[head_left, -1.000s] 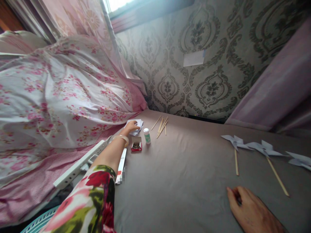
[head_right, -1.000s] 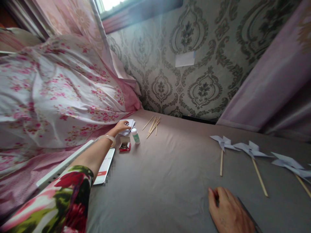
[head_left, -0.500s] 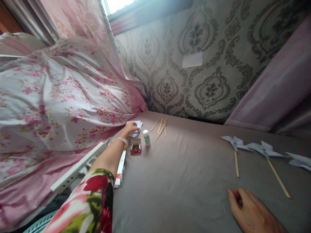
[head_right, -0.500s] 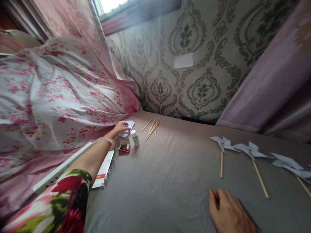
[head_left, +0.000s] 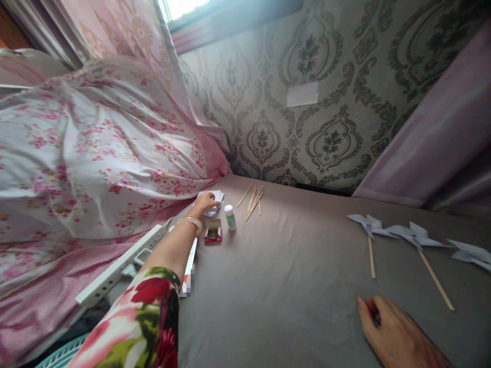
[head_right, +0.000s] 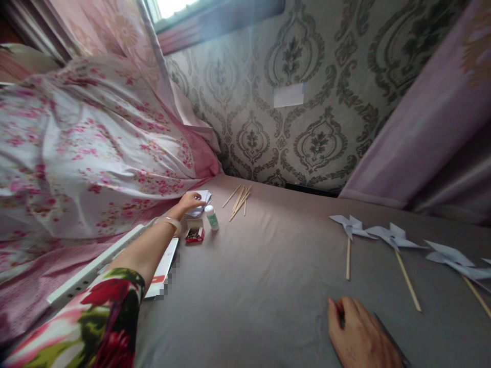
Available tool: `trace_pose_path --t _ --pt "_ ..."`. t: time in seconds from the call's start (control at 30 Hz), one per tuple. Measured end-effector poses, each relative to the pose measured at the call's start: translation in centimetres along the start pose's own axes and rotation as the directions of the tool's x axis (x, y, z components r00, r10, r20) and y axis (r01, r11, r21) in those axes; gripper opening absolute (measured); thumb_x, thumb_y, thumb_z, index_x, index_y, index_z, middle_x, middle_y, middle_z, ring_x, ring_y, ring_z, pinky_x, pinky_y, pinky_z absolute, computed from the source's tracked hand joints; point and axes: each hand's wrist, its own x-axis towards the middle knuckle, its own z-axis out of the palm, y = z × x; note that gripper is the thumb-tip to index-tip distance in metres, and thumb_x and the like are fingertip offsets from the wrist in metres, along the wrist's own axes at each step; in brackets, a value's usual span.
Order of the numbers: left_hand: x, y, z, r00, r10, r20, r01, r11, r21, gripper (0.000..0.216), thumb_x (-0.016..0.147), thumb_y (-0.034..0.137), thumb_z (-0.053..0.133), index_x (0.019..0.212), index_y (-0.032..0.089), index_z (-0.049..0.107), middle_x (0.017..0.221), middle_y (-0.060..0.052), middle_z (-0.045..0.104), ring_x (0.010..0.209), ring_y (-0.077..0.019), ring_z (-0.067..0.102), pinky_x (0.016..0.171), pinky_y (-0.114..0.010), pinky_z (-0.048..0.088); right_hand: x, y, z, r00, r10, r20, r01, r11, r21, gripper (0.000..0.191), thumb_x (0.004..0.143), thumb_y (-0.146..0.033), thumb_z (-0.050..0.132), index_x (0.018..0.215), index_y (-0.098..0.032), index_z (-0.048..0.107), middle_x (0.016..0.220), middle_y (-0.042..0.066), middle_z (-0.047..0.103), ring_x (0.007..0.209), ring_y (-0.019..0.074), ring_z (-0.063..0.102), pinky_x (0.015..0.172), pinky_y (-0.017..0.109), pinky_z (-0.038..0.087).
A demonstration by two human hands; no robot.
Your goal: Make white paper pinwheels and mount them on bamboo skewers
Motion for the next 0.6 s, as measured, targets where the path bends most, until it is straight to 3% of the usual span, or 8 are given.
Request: trace_pose_path --t 0.6 --pt "0.4 -1.2 -0.8 0.994 0.112 0.013 -0.11 0.988 -0.11 0.037 0.065 0.042 0.07 0.088 0.014 0.076 0.086 -0.01 0.073 0.084 -0.0259 0.065 0.076 -0.032 0.047 0.0 0.3 0.4 0.999 0.002 0.032 -0.002 1.0 -0.013 0.03 0.09 -0.044 0.03 0.067 -0.028 0.04 0.063 0.003 0.059 0.061 0.0236 0.064 0.062 0.037 0.041"
